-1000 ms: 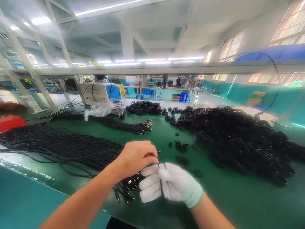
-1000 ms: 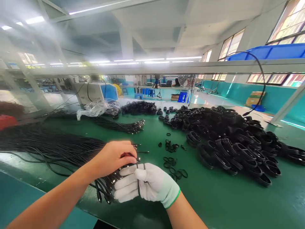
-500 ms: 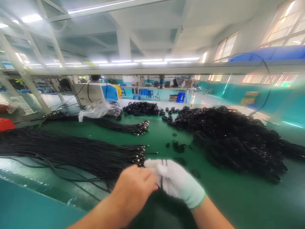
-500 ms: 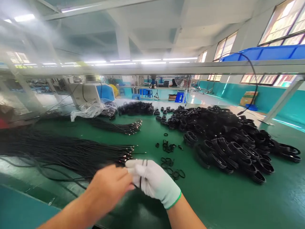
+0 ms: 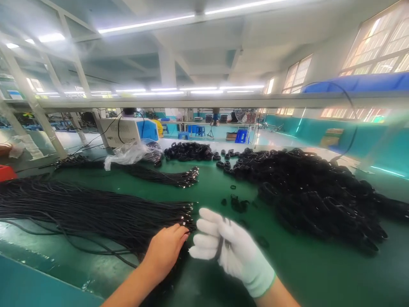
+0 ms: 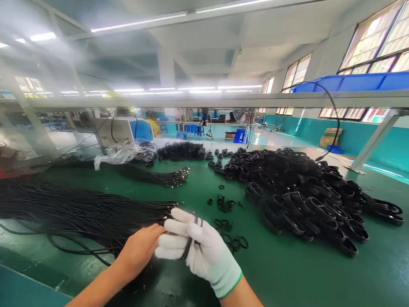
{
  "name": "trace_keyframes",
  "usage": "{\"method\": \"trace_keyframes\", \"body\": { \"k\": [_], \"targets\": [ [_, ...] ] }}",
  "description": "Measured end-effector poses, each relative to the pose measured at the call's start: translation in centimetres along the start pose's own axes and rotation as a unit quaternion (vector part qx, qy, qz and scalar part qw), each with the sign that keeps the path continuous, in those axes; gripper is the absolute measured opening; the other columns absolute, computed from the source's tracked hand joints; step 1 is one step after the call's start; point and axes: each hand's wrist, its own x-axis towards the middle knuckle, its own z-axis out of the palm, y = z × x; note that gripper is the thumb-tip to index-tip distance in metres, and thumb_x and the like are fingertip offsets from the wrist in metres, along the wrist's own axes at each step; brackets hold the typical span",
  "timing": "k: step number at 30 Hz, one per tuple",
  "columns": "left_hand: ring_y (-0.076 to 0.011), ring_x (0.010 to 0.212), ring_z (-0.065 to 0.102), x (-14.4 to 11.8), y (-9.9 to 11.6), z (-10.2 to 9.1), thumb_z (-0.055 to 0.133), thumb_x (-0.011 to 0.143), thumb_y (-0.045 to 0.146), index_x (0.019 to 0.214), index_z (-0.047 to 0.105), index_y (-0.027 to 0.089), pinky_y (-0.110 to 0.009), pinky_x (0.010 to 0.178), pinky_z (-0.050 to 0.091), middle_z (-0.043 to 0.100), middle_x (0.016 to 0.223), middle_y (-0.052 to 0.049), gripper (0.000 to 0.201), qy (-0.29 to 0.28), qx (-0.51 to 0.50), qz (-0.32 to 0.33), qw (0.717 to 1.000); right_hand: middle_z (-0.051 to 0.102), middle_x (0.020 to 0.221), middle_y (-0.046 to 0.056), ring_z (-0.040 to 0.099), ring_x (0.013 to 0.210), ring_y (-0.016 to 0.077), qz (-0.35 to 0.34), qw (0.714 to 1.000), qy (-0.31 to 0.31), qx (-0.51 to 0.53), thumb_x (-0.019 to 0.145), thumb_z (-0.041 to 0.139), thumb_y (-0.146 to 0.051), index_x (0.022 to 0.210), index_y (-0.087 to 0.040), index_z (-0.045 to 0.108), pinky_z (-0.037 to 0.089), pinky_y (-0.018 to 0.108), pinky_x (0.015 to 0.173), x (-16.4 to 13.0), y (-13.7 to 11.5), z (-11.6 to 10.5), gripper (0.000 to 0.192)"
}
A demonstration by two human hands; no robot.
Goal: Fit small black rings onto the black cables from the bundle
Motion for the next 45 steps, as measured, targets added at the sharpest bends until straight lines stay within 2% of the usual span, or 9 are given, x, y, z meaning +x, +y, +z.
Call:
{"method": "trace_keyframes", "body": {
  "k": [5,9,14,19,24,32,38,42,45],
  "targets": [
    [-0.0177,0.062,0.055,-2.8,2.6,0.9,0.041,0.087,0.013,0.077,0.06,0.021,-0.029,0.058,0.033,0.062,0.073,-0.001,0.022,0.06,0.139,0.106,0.983,0.056,0.077,0.002,0.054,0.07,0.0143,-0.047,0.991,0.089,-0.085,0.075,0.071,-0.029,0.098,-0.016,0.056,0.044,0.038,0.075,0.3,-0.3,-0.8,0.031],
    [-0.0151,0.063,0.053,-1.5,3.4,-1.7,0.058,0.083,0.025,0.071,0.058,0.02,-0.028,0.06,0.031,0.061,0.069,0.002,0.013,0.096,0.102,0.208,0.968,0.063,0.089,0.011,0.059,0.075,0.0162,0.041,0.984,0.081,-0.152,0.078,0.068,-0.023,0.103,-0.009,0.057,0.045,0.036,0.075,-0.2,1.2,-1.6,0.031],
    [-0.0123,0.071,0.056,1.8,2.2,-5.1,0.07,0.074,0.031,0.073,0.066,0.019,-0.023,0.067,0.038,0.064,0.074,0.003,0.012,-0.044,-0.117,0.204,0.971,0.063,0.087,0.015,0.063,0.075,0.0235,0.183,0.978,-0.037,-0.097,0.072,0.071,-0.033,0.104,-0.005,0.059,0.046,0.048,0.073,-1.0,3.0,-2.1,0.044],
    [-0.013,0.07,0.057,2.3,0.9,-2.3,0.057,0.081,0.028,0.074,0.067,0.014,-0.021,0.064,0.043,0.064,0.073,-0.001,0.019,-0.077,-0.328,0.099,0.936,0.055,0.074,0.003,0.055,0.063,0.0143,0.172,0.984,-0.022,-0.044,0.068,0.075,-0.03,0.104,-0.011,0.055,0.043,0.039,0.068,-0.8,3.8,-1.7,0.046],
    [-0.0147,0.075,0.057,0.0,-0.3,-0.1,0.04,0.088,0.018,0.083,0.063,0.021,-0.024,0.064,0.039,0.064,0.081,0.001,0.024,-0.01,-0.064,0.016,0.998,0.035,0.069,-0.005,0.038,0.061,0.0088,0.014,1.0,0.011,-0.019,0.07,0.074,-0.028,0.093,-0.016,0.053,0.036,0.029,0.064,-0.1,1.7,-0.6,0.034],
    [-0.017,0.063,0.052,-3.4,3.2,1.3,0.047,0.085,0.014,0.074,0.061,0.022,-0.03,0.062,0.033,0.059,0.069,0.0,0.02,0.138,0.145,0.06,0.978,0.052,0.078,0.0,0.048,0.07,0.0132,-0.065,0.991,0.09,-0.071,0.081,0.064,-0.023,0.099,-0.017,0.057,0.041,0.034,0.072,0.4,0.3,-1.1,0.02],
    [-0.0142,0.058,0.048,-3.5,4.1,-0.3,0.053,0.084,0.018,0.067,0.056,0.02,-0.03,0.058,0.028,0.057,0.064,0.002,0.018,0.161,0.114,0.179,0.964,0.064,0.09,0.009,0.057,0.08,0.0173,0.059,0.962,0.147,-0.222,0.078,0.067,-0.019,0.108,-0.012,0.058,0.043,0.032,0.073,-0.5,1.4,-0.9,0.033],
    [-0.0124,0.065,0.05,-3.3,2.6,-3.0,0.06,0.083,0.026,0.072,0.06,0.02,-0.027,0.063,0.032,0.059,0.071,0.003,0.012,0.091,0.034,0.208,0.973,0.064,0.085,0.012,0.061,0.076,0.0188,0.182,0.961,0.001,-0.209,0.077,0.066,-0.02,0.101,-0.005,0.062,0.044,0.033,0.07,-1.2,2.3,-0.8,0.028],
    [-0.0113,0.07,0.053,-2.8,1.5,-3.9,0.067,0.076,0.026,0.076,0.065,0.019,-0.023,0.065,0.038,0.062,0.076,0.002,0.007,-0.013,-0.152,0.136,0.979,0.064,0.086,0.015,0.064,0.074,0.0234,0.228,0.964,-0.052,-0.126,0.076,0.067,-0.028,0.103,-0.004,0.06,0.047,0.042,0.072,-1.4,3.6,-1.3,0.037]
  ]
}}
